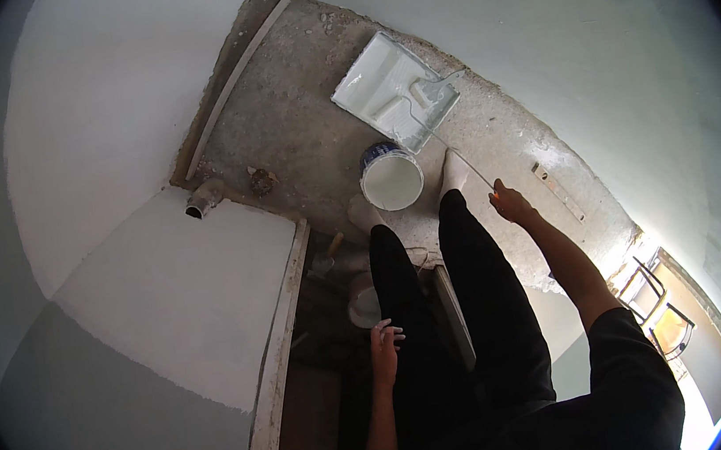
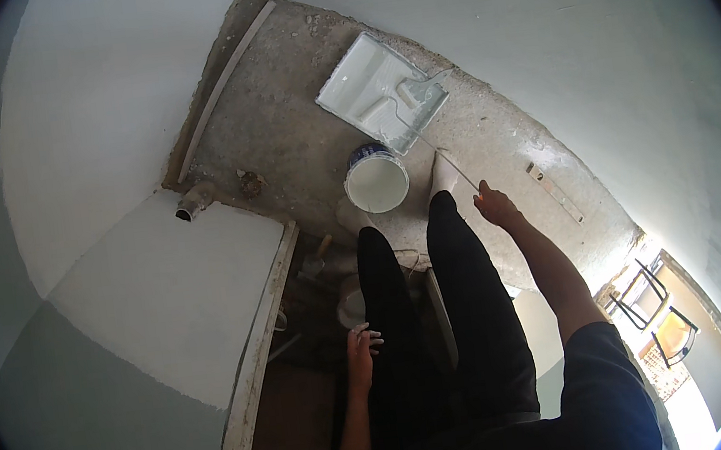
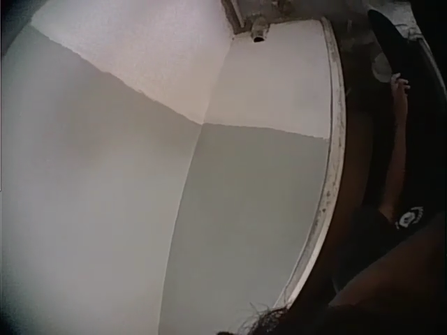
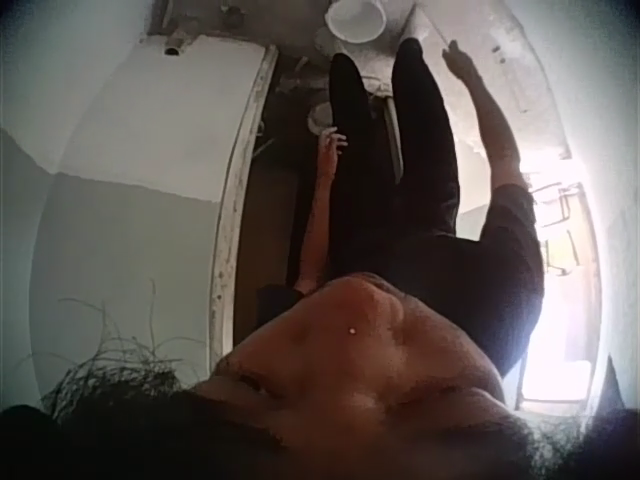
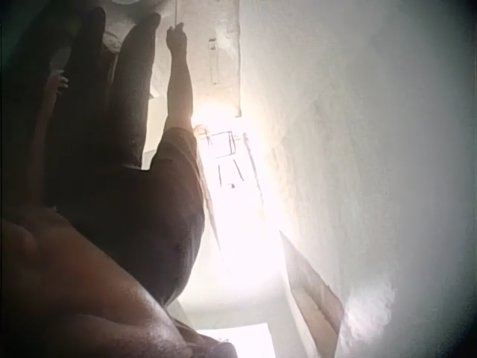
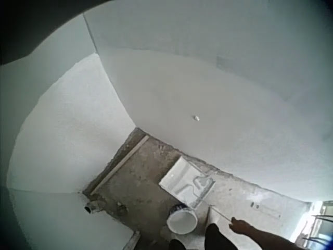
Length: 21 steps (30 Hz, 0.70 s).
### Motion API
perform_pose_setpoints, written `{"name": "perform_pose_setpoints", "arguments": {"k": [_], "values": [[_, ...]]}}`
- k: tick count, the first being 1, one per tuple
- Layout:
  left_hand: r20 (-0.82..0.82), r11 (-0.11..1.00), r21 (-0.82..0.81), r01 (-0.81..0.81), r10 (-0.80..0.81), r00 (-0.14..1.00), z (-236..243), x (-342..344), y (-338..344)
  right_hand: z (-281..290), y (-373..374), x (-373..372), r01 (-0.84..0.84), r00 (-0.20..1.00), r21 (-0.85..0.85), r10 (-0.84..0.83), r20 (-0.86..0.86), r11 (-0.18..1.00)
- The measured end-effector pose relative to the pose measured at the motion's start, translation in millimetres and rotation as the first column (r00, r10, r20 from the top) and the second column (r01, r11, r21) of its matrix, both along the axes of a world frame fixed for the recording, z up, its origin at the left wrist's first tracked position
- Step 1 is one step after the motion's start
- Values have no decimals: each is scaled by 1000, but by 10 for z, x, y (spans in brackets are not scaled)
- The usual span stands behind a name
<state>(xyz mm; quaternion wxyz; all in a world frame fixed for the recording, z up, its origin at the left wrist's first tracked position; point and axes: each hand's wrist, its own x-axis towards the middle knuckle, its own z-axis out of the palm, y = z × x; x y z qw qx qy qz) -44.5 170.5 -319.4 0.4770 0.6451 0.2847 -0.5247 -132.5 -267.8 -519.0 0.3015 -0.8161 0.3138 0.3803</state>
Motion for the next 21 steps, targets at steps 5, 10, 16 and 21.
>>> {"name": "perform_pose_setpoints", "arguments": {"k": [5, 10, 16, 21], "values": [[-4, 998, 62, 13, -13, 1000, -90, -38, 130, -18, 135, 33, 34, 996, 46, -37, 78, 998], [14, 999, 23, 43, -43, 999, -45, -94, 75, -191, 173, 541, 3, 982, -1, -3, 190, 1000], [119, 999, 5, 46, -46, 992, 251, 24, 145, 133, 494, 127, 91, 991, 46, -95, 96, 995], [227, 996, -7, 86, -82, 970, 486, 234, 142, 632, 552, 226, 292, 932, 73, -301, 200, 954]]}}
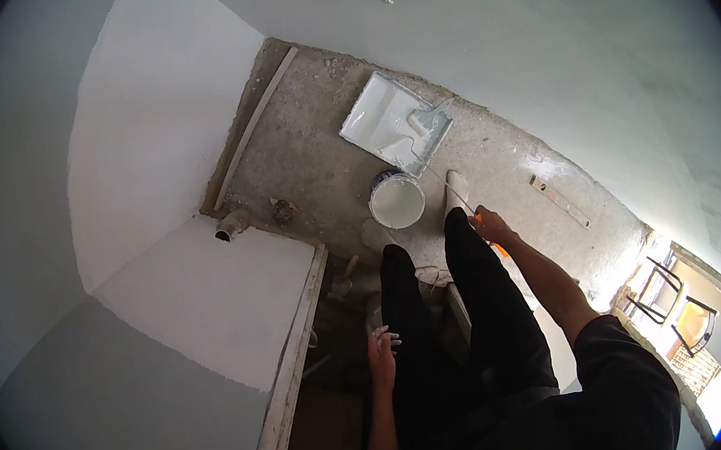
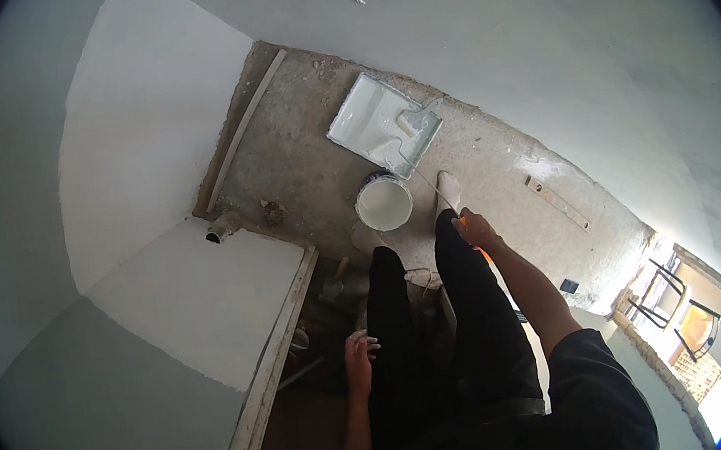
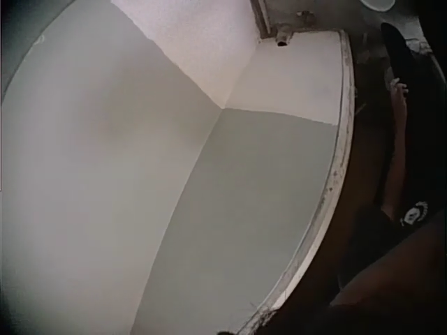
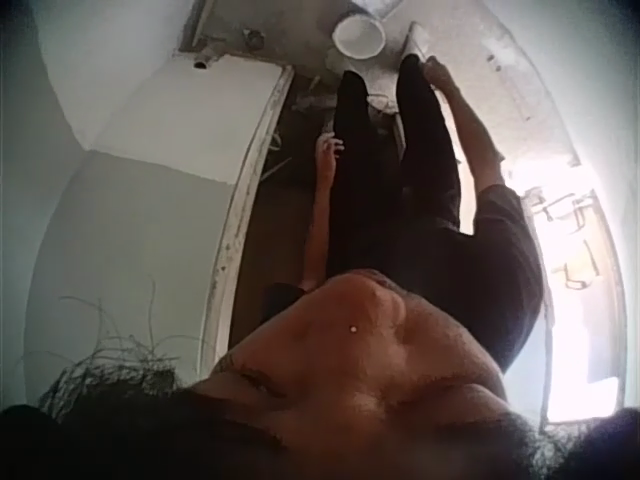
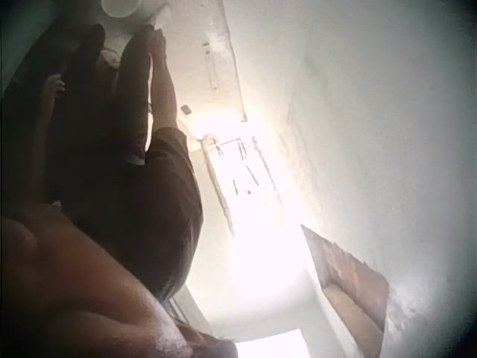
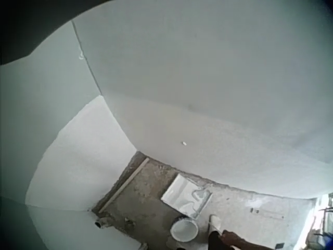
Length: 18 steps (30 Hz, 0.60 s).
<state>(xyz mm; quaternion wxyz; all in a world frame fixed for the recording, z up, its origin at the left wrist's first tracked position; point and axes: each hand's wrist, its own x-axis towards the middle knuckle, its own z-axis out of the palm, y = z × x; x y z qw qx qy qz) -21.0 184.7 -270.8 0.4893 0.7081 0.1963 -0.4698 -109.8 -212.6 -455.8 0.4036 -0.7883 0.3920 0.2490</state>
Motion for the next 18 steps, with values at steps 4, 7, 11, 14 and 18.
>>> {"name": "perform_pose_setpoints", "arguments": {"k": [4, 7, 11, 14, 18], "values": [[67, 998, -64, 24, -19, 998, 303, 220, 133, 857, 173, 54, 151, 986, 105, -143, -81, 983], [140, 992, -97, 85, -71, 988, 627, 459, 191, 1515, 207, -59, 218, 975, 176, -208, -74, 960], [242, 988, -64, 142, -123, 963, 1016, 916, 228, 2448, 335, -234, 265, 964, 184, -254, -83, 946], [238, 997, -72, 40, -21, 971, 1074, 1260, 99, 3037, 368, -374, 287, 958, 175, -281, -58, 942], [221, 993, -95, 75, -52, 974, 1200, 1584, -255, 3667, 519, -600, 323, 945, 184, -326, -18, 928]]}}
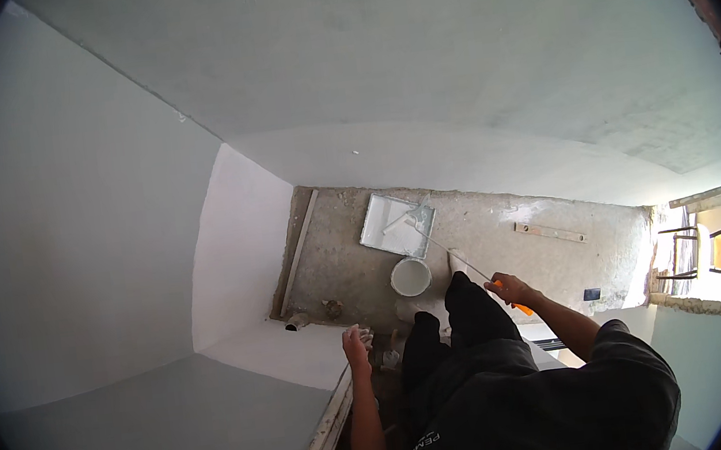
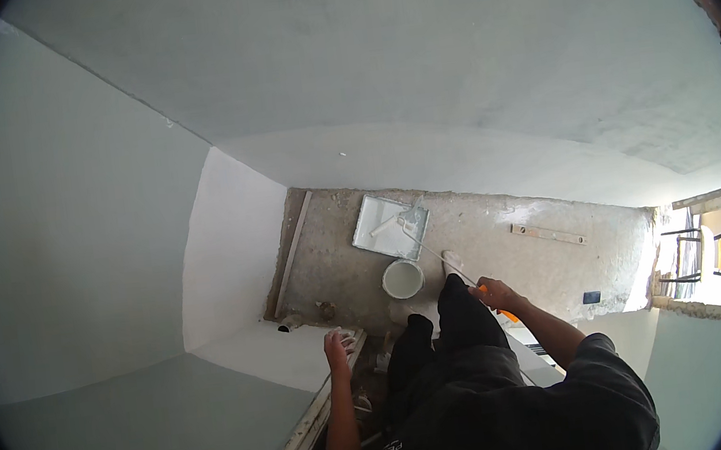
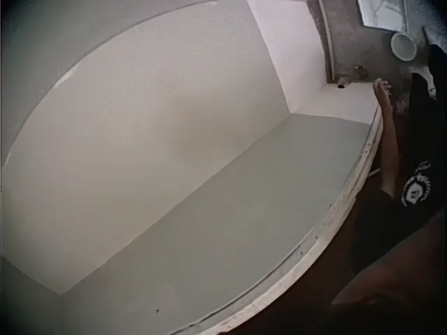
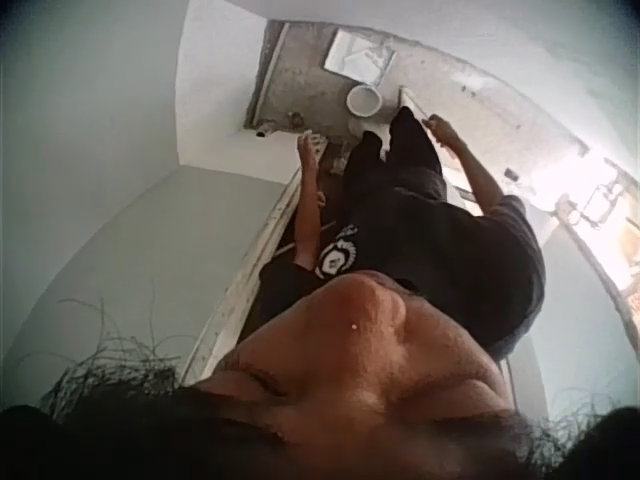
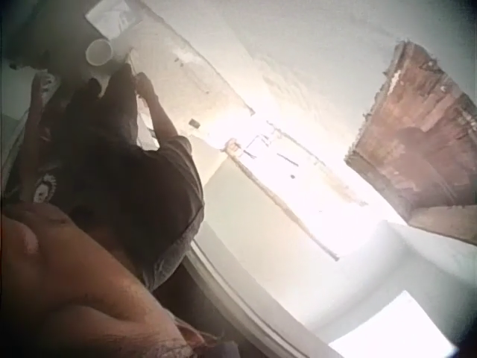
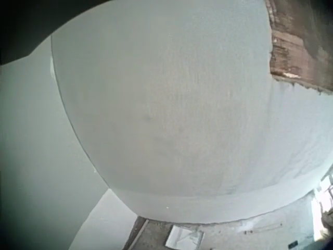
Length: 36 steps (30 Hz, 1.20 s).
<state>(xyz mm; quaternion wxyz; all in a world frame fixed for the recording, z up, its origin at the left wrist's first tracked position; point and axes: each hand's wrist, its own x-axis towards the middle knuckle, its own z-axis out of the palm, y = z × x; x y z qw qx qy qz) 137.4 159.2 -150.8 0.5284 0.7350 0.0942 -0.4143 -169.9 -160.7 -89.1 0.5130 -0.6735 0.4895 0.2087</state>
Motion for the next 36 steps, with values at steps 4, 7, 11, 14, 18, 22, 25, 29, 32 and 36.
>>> {"name": "perform_pose_setpoints", "arguments": {"k": [4, 7, 11, 14, 18, 22, 25, 29, 32, 36], "values": [[-50, 998, -56, 20, -23, 998, 51, 145, -388, 489, 106, -259, 26, 994, 5, -26, 103, 1000], [-19, 977, -49, 205, -207, 978, 217, 61, -794, 710, 199, -584, 24, 972, -130, 7, 235, 991], [22, 917, -96, 386, -386, 922, 579, -132, -1346, 723, 325, -950, 56, 928, -258, 45, 369, 965], [82, 833, -99, 544, -538, 839, 929, -234, -1786, 713, 407, -1071, 130, 885, -266, 9, 465, 955], [184, 696, -153, 702, -678, 712, 1473, -503, -2405, 808, 386, -1107, 168, 862, -262, -12, 507, 950], [269, 575, -299, 762, -715, 645, 1734, -831, -2810, 970, 321, -1001, 254, 829, -274, -64, 555, 927], [342, 574, -338, 746, -664, 665, 1835, -1019, -3032, 1084, 219, -935, 250, 832, -310, -40, 554, 917], [449, 569, -400, 718, -561, 695, 2076, -1165, -3277, 1097, 176, -908, 369, 753, -311, -85, 652, 876], [480, 562, -432, 706, -519, 707, 2350, -1280, -3456, 1128, 186, -824, 452, 698, -309, -115, 707, 837], [553, 490, -426, 761, -524, 648, 2669, -1340, -3711, 931, 245, -687, 582, 591, -251, -191, 783, 774]]}}
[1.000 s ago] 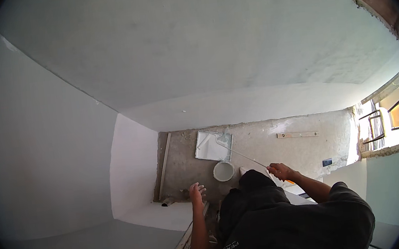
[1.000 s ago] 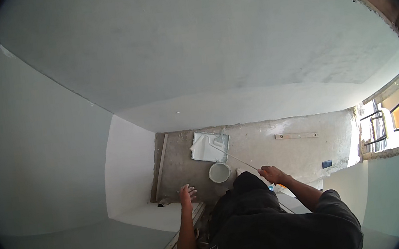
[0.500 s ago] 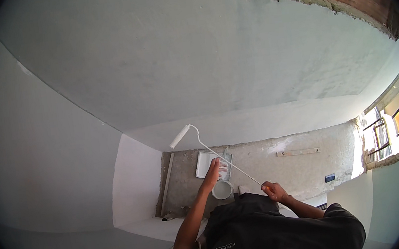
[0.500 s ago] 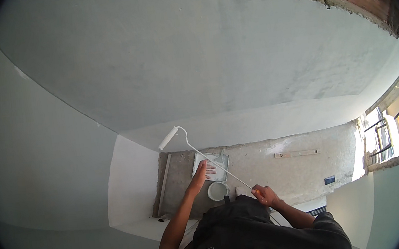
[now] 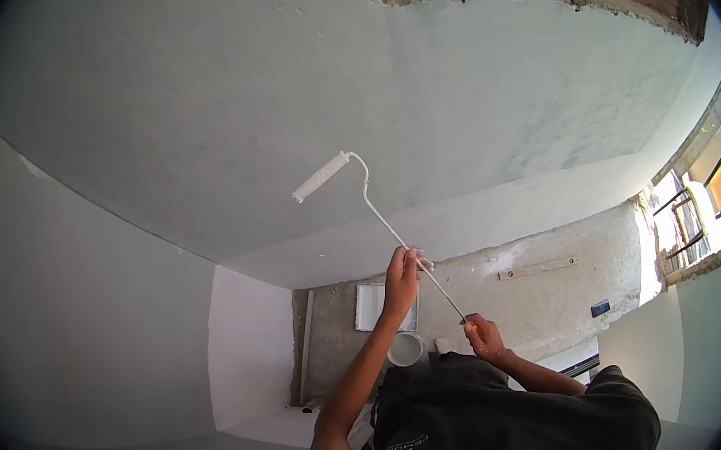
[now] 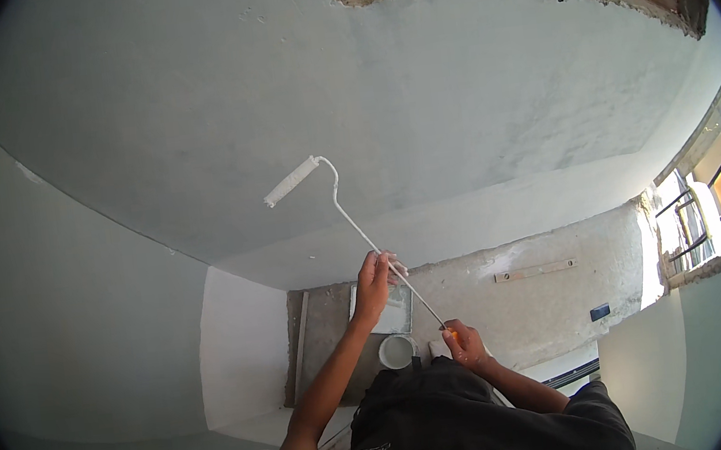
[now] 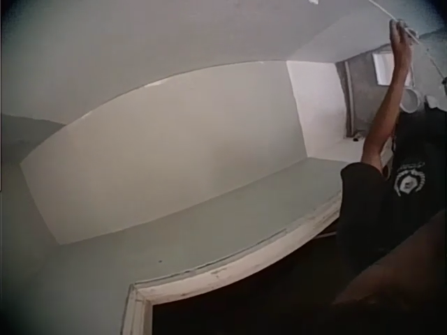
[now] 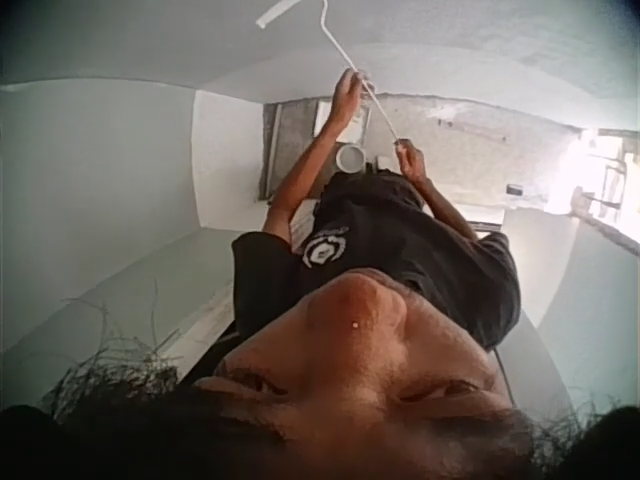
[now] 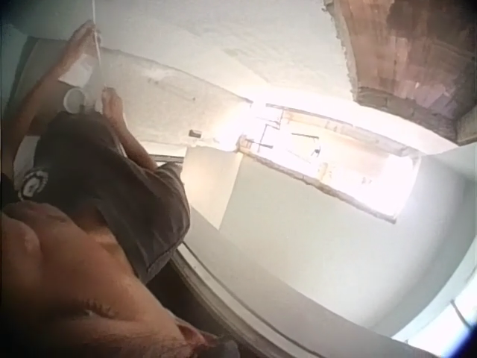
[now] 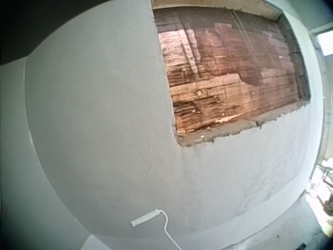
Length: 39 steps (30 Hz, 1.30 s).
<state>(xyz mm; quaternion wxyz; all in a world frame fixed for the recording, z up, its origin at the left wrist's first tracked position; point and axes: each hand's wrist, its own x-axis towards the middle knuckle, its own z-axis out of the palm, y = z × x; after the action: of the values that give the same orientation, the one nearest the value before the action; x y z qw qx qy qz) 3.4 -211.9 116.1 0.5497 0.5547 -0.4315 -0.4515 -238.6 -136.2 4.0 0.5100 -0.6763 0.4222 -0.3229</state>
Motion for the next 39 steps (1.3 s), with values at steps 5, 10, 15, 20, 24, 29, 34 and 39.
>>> {"name": "perform_pose_setpoints", "arguments": {"k": [5, 10, 15, 20, 24, 29, 34, 39], "values": [[16, 979, -116, 168, -168, 986, 589, -246, -381, 213, 20, 236, 158, 960, 88, -174, 220, 983], [142, 938, -172, 300, -277, 950, 900, -418, -808, 494, -155, 376, 276, 903, 123, -301, 307, 953], [191, 904, -272, 331, -286, 939, 1222, -602, -1222, 759, -544, 406, 400, 858, 59, -396, 327, 914], [235, 907, -271, 322, -262, 936, 1421, -673, -1576, 845, -931, 416, 508, 844, -76, -478, 244, 858], [226, 895, -287, 341, -282, 932, 1043, -703, -1752, 721, -1012, 397, 511, 856, -115, -492, 160, 852], [321, 939, -165, 301, -237, 917, 321, -756, -1489, 79, -690, 236, 446, 891, -25, -441, 106, 895], [388, 967, -98, 233, -179, 904, 138, -788, -1429, 37, -616, 154, 443, 895, -88, -446, -12, 892], [297, 929, -252, 272, -193, 935, 1029, -785, -1691, 892, -963, 195, 484, 870, -216, -493, 13, 848]]}}
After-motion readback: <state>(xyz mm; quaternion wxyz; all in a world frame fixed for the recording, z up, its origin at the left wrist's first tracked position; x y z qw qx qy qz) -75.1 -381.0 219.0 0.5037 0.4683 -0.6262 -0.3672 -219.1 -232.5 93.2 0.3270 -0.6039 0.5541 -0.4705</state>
